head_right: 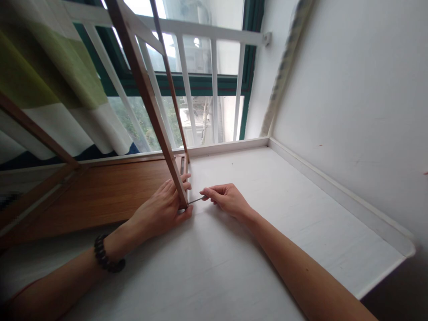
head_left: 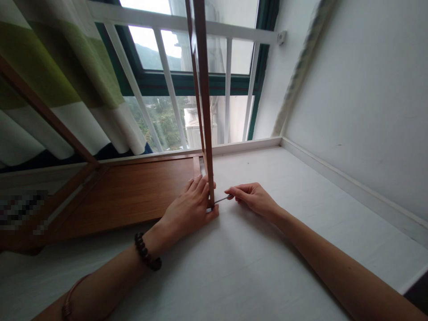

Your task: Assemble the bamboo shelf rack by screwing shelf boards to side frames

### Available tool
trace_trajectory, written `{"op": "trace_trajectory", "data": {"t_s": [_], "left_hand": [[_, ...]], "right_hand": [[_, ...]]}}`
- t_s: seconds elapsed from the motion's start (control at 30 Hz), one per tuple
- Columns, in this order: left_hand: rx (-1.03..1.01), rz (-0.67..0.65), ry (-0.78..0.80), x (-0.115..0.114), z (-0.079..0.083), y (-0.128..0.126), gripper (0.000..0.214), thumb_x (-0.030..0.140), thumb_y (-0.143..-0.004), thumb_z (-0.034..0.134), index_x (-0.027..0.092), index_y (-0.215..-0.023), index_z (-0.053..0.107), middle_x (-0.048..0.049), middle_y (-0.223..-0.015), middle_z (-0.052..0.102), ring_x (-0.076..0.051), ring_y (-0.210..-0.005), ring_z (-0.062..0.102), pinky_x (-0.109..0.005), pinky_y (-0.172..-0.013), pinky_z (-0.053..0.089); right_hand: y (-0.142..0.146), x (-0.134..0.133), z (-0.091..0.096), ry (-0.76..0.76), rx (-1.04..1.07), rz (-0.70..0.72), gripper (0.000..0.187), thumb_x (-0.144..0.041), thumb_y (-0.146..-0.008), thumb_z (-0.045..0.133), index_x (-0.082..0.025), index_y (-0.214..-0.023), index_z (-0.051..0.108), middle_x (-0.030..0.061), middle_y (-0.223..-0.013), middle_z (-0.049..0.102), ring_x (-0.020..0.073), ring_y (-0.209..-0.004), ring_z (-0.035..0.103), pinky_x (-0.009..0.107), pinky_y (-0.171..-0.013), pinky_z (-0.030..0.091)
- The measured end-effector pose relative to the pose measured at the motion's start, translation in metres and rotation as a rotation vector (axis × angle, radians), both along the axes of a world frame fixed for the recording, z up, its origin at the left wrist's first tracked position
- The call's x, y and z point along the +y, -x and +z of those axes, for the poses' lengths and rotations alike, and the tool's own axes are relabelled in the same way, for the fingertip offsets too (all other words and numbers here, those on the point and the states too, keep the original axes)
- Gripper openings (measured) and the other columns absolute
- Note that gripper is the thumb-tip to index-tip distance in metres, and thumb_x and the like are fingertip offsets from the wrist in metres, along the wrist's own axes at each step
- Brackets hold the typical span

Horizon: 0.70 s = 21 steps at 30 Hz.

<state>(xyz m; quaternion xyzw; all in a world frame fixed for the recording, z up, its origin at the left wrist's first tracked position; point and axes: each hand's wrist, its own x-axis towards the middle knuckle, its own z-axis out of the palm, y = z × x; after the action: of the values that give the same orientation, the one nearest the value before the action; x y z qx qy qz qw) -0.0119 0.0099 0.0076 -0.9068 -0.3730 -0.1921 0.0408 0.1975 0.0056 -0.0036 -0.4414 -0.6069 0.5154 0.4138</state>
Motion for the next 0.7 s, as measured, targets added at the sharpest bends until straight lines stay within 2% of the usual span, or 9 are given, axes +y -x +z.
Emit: {"op": "trace_trajectory", "data": {"t_s": [0.13,0.27,0.37,0.53,0.6,0.7], "left_hand": [[0.001,0.014,0.006,-0.001,0.001,-0.001,0.032,0.032,-0.081,0.048,0.018,-0.110,0.046,-0.0143,-0.127,0.045,-0.031,-0.126,0.036,-0.052,-0.105,0.029],[0.018,0.022,0.003,-0.002,0.001,-0.001,0.032,0.031,-0.081,0.048,0.017,-0.110,0.046,-0.0148,-0.129,0.044,-0.031,-0.126,0.036,-0.051,-0.105,0.029],[0.026,0.026,0.007,-0.001,0.001,-0.001,0.033,0.032,-0.081,0.048,0.017,-0.111,0.046,-0.0155,-0.128,0.044,-0.031,-0.126,0.036,-0.051,-0.105,0.029],[0.016,0.017,0.003,-0.001,0.001,-0.001,0.033,0.032,-0.082,0.048,0.016,-0.111,0.046,-0.0164,-0.129,0.044,-0.031,-0.126,0.037,-0.051,-0.105,0.030],[0.014,0.019,0.001,-0.001,0.001,-0.001,0.034,0.033,-0.082,0.048,0.016,-0.111,0.046,-0.0167,-0.130,0.043,-0.031,-0.126,0.038,-0.051,-0.105,0.030],[0.013,0.028,-0.008,-0.001,0.001,-0.001,0.036,0.033,-0.081,0.048,0.017,-0.113,0.045,-0.0156,-0.131,0.043,-0.031,-0.126,0.038,-0.051,-0.106,0.029]], "right_hand": [[0.001,-0.001,-0.001,0.086,0.084,0.000,0.040,-0.040,-0.071,0.069,-0.015,-0.102,0.064,0.0043,-0.071,0.069,0.0094,-0.057,0.055,0.025,-0.059,0.046],[0.004,-0.001,-0.006,0.140,0.169,-0.073,0.034,-0.039,-0.068,0.072,-0.013,-0.088,0.064,0.0055,-0.069,0.070,0.0103,-0.055,0.059,0.024,-0.055,0.048],[0.001,0.001,-0.007,0.119,0.191,-0.048,0.033,-0.038,-0.067,0.073,-0.011,-0.085,0.067,0.0079,-0.076,0.071,0.0114,-0.061,0.062,0.027,-0.063,0.052],[-0.009,0.007,-0.008,0.119,0.198,0.106,0.041,-0.029,-0.062,0.077,-0.014,-0.099,0.067,0.0092,-0.094,0.071,0.0139,-0.077,0.065,0.032,-0.080,0.050],[-0.011,0.008,-0.011,0.070,0.175,0.105,0.041,-0.028,-0.062,0.077,-0.014,-0.099,0.067,0.0085,-0.095,0.071,0.0140,-0.078,0.064,0.031,-0.080,0.049],[-0.011,0.010,-0.013,-0.016,0.055,0.073,0.037,-0.032,-0.065,0.074,-0.013,-0.097,0.069,0.0072,-0.086,0.072,0.0122,-0.069,0.062,0.028,-0.071,0.049]]}}
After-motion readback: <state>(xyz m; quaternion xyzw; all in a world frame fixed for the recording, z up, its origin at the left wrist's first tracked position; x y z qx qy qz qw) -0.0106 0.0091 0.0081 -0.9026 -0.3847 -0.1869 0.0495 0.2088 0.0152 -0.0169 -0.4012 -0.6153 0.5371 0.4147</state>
